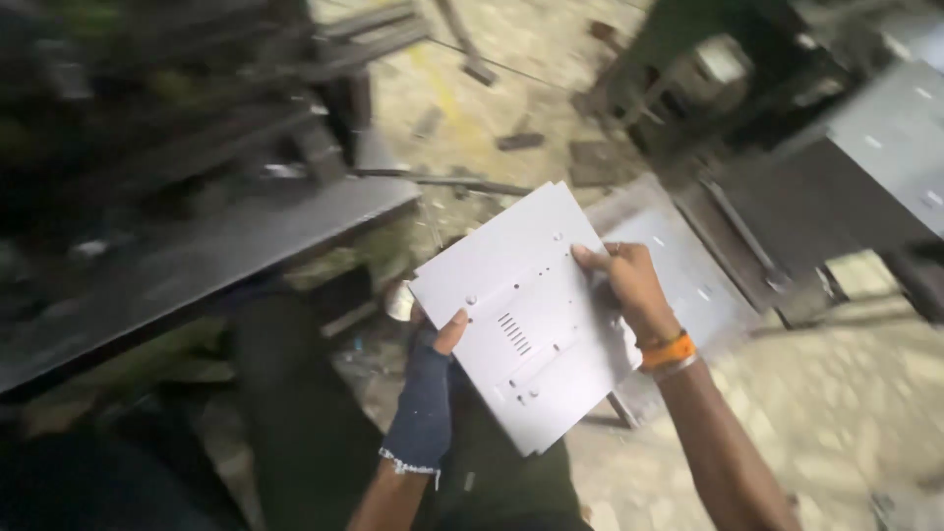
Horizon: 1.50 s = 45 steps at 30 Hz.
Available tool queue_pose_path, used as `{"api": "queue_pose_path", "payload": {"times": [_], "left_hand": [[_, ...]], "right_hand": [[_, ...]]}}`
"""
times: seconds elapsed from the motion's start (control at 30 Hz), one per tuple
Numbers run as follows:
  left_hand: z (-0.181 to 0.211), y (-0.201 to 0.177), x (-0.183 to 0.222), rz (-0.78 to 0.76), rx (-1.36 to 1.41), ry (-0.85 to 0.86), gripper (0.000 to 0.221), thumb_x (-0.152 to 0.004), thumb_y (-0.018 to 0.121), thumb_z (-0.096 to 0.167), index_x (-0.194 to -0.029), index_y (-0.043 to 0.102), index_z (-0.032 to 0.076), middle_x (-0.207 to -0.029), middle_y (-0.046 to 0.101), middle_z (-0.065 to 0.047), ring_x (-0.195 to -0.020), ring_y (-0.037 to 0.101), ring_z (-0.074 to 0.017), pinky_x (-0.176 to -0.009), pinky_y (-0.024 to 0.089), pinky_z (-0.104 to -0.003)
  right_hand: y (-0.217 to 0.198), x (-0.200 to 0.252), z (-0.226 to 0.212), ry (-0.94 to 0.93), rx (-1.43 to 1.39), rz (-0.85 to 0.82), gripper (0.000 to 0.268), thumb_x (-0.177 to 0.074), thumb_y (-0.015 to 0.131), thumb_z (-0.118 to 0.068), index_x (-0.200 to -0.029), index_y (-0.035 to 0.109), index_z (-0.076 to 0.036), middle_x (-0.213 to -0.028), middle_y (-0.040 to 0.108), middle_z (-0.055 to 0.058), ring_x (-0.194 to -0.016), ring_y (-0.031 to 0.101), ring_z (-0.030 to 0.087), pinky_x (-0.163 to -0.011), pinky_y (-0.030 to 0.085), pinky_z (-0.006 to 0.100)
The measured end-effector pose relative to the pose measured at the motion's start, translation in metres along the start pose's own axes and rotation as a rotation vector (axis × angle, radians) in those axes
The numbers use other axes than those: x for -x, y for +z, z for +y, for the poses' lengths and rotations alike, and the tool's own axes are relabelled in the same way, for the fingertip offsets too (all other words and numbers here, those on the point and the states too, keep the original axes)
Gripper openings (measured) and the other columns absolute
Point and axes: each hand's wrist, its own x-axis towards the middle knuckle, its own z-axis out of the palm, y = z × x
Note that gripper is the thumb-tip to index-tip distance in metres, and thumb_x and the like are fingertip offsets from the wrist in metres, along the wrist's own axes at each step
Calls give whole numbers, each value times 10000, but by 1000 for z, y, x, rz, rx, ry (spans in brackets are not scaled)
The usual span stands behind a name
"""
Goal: The worker is picking up metal plates from a side stack and placing them into a central stack within a machine fixture.
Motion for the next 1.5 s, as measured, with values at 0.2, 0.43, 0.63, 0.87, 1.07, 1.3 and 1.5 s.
{"api": "queue_pose_path", "payload": {"times": [0.2,0.43,0.63,0.87,1.07,1.3,1.5], "left_hand": [[75,158,87,-184,69,-226,416,-880,701,302,-1223,619,81,-1088,712,-2,-960,675,-110,-838,564,-295],[-35,187,26,-308,-77,-451,344,-891,731,363,-1137,652,136,-798,624,21,-567,534,-88,-488,404,-264],[-153,151,-34,-265,224,-760,256,-943,710,403,-753,632,250,-502,412,64,-387,358,-109,-352,245,-299],[-137,173,-8,-572,608,-656,591,-1066,528,452,-546,362,226,-484,353,28,-429,391,-167,-427,312,-342],[-117,191,-13,-539,640,-618,329,-1063,558,445,-857,579,190,-728,525,41,-666,509,-135,-576,396,-307],[-117,188,-25,-446,655,-743,498,-941,552,458,-1267,656,96,-1350,629,-94,-1268,538,-281,-1075,394,-435],[-129,170,-38,-1123,1166,-600,451,-1221,389,449,-1163,599,54,-1324,606,-108,-1335,525,-316,-1117,400,-458]], "right_hand": [[-111,-45,57,-41,357,215,486,-898,755,-431,-763,738,37,-570,546,34,-509,486,127,-484,381,356],[-157,-129,172,-86,848,348,617,-977,604,-559,-1130,724,26,-1071,661,220,-946,609,310,-833,466,465],[-126,-163,266,-144,925,414,760,-1026,401,-577,-1526,423,-5,-1623,336,218,-1508,279,388,-1208,188,552],[-129,-153,250,-180,879,465,744,-1017,435,-571,-1488,454,5,-1560,434,206,-1463,360,380,-1203,212,522],[-146,-182,248,-202,860,477,699,-1019,467,-583,-1381,558,8,-1395,582,223,-1327,499,391,-1128,314,516],[-155,-195,248,-169,816,496,717,-971,530,-615,-1296,622,17,-1290,646,238,-1231,564,403,-1044,375,524],[-163,-183,263,-252,733,513,779,-925,610,-662,-1225,661,55,-1149,688,289,-1097,647,442,-968,475,502]]}}
